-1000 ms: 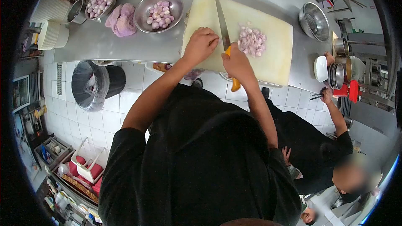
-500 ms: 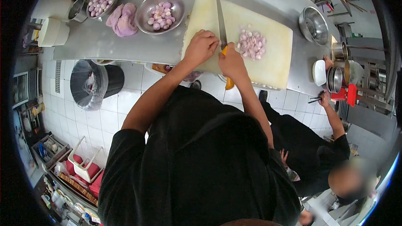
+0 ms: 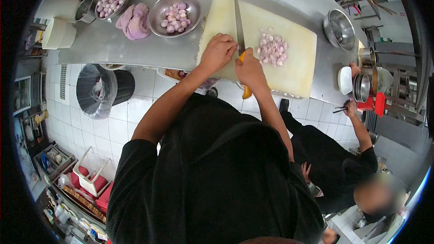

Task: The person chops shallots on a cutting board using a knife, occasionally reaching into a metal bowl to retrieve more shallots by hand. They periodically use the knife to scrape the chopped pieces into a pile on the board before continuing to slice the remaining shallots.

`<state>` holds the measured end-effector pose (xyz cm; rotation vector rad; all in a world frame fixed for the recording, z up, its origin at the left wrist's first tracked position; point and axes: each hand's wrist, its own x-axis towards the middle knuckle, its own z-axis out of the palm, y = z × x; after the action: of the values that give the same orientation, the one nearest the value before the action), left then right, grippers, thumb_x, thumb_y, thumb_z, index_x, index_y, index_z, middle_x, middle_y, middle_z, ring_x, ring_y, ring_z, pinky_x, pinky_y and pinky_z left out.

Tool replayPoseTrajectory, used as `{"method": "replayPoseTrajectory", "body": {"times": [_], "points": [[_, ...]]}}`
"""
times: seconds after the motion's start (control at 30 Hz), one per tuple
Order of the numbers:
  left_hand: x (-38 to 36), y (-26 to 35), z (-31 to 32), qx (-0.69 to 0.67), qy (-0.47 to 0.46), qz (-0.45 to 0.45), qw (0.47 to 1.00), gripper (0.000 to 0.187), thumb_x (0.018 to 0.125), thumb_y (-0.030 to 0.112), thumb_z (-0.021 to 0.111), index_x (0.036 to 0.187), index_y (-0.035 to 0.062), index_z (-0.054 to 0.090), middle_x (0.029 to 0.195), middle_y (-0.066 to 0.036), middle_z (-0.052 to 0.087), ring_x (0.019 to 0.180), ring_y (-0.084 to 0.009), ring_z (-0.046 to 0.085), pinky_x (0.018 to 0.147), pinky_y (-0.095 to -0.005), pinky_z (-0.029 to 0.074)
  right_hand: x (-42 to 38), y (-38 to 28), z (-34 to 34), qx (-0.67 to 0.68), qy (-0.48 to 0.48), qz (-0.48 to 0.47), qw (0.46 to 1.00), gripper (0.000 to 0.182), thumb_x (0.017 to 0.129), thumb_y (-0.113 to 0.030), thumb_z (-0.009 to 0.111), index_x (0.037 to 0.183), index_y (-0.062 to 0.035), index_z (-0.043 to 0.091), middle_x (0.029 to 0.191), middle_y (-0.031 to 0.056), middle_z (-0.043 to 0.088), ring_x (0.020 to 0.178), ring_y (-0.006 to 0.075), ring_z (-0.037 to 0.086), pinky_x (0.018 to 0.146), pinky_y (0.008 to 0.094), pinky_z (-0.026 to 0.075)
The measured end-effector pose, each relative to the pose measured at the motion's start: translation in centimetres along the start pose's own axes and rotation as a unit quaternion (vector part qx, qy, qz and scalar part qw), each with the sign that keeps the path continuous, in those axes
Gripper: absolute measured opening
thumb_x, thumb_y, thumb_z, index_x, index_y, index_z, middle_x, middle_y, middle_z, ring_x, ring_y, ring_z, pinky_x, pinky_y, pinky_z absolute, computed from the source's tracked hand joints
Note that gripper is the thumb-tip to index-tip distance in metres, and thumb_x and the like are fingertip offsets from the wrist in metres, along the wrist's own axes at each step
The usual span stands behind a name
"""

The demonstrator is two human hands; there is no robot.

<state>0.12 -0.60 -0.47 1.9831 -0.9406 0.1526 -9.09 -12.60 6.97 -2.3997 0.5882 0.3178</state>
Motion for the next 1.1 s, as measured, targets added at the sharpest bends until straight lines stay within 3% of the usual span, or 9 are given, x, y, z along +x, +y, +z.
{"method": "replayPoseTrajectory", "body": {"times": [0.17,0.27,0.37,0.47,0.57,0.67,0.87,1.03,1.1], "points": [[0.0,-0.2,0.0,0.004,0.004,0.005,1.0,0.006,0.084,0.007,0.068,0.088,0.0035,0.072,0.09,-0.01,0.064,0.091,-0.0308,0.059,0.085,-0.0409,0.05,-0.9,-1.0,-1.8,0.02,-0.038,0.011,0.999,0.03,0.092,-0.014,0.057,0.11,0.0061,0.043,0.089,0.0356,0.066,0.087,0.051,0.067,0.082,0.0569,0.053],[0.0,-0.1,0.1,0.005,0.012,0.011,1.0,0.006,0.084,0.006,0.068,0.087,0.0038,0.072,0.09,-0.01,0.063,0.09,-0.0309,0.059,0.084,-0.0411,0.05,0.3,0.2,1.0,-0.013,0.036,-0.035,0.999,0.029,0.092,-0.014,0.057,0.109,0.0056,0.043,0.085,0.0347,0.066,0.086,0.0497,0.068,0.081,0.0572,0.053],[-0.4,-0.4,0.1,0.01,0.007,0.011,1.0,0.007,0.084,0.007,0.069,0.089,0.0038,0.072,0.091,-0.01,0.064,0.09,-0.0313,0.059,0.083,-0.0413,0.05,-0.9,-1.3,-1.6,0.07,-0.034,0.016,0.997,0.027,0.096,-0.014,0.056,0.108,0.0041,0.04,0.077,0.0282,0.065,0.057,0.0374,0.069,0.051,0.0467,0.055],[-0.1,-0.1,-0.1,0.025,0.005,0.01,1.0,0.007,0.085,0.007,0.069,0.091,0.0036,0.072,0.093,-0.01,0.064,0.091,-0.0314,0.06,0.084,-0.0415,0.051,-1.1,-2.1,-2.2,0.058,-0.057,0.035,0.996,0.028,0.096,-0.014,0.056,0.109,0.0042,0.04,0.077,0.0276,0.065,0.056,0.0372,0.069,0.051,0.046,0.055],[0.1,-0.2,0.1,0.016,0.017,0.019,1.0,0.005,0.084,0.007,0.068,0.087,0.0041,0.072,0.088,-0.01,0.061,0.088,-0.031,0.058,0.084,-0.0419,0.049,1.2,1.5,2.1,-0.009,0.03,-0.045,0.999,0.028,0.096,-0.014,0.056,0.109,0.0042,0.04,0.077,0.0275,0.065,0.055,0.0366,0.068,0.049,0.0452,0.054],[-0.1,0.1,-0.2,0.02,0.011,0.013,1.0,0.006,0.083,0.007,0.068,0.087,0.0038,0.072,0.089,-0.01,0.062,0.088,-0.0309,0.058,0.083,-0.0416,0.049,0.2,0.4,0.3,0.005,-0.003,-0.03,1.0,0.027,0.096,-0.013,0.055,0.109,0.0043,0.039,0.076,0.0278,0.065,0.053,0.036,0.067,0.049,0.0465,0.053],[0.0,-0.3,0.0,0.028,0.016,0.021,0.999,0.006,0.084,0.006,0.069,0.088,0.0033,0.072,0.091,-0.01,0.063,0.089,-0.031,0.058,0.083,-0.0414,0.05,1.6,1.9,2.3,0.003,0.021,-0.044,0.999,0.028,0.096,-0.014,0.055,0.109,0.0049,0.039,0.079,0.0283,0.066,0.052,0.0352,0.067,0.049,0.0452,0.054],[-0.1,0.0,-0.2,0.037,0.009,0.017,0.999,0.009,0.084,0.006,0.07,0.092,0.003,0.072,0.094,-0.01,0.065,0.091,-0.0314,0.06,0.084,-0.0409,0.051,-1.2,-1.5,-2.1,0.052,-0.06,0.022,0.997,0.029,0.096,-0.014,0.056,0.109,0.0059,0.039,0.079,0.0288,0.066,0.053,0.0349,0.068,0.049,0.0444,0.055],[0.1,0.1,0.0,0.03,0.02,0.022,0.999,0.004,0.083,0.006,0.07,0.085,0.0036,0.071,0.09,-0.009,0.063,0.088,-0.0303,0.059,0.082,-0.0407,0.05,-1.5,-2.0,-2.8,0.05,-0.067,0.026,0.996,0.029,0.096,-0.014,0.055,0.109,0.0061,0.039,0.08,0.0291,0.066,0.054,0.0349,0.068,0.049,0.0445,0.055]]}}
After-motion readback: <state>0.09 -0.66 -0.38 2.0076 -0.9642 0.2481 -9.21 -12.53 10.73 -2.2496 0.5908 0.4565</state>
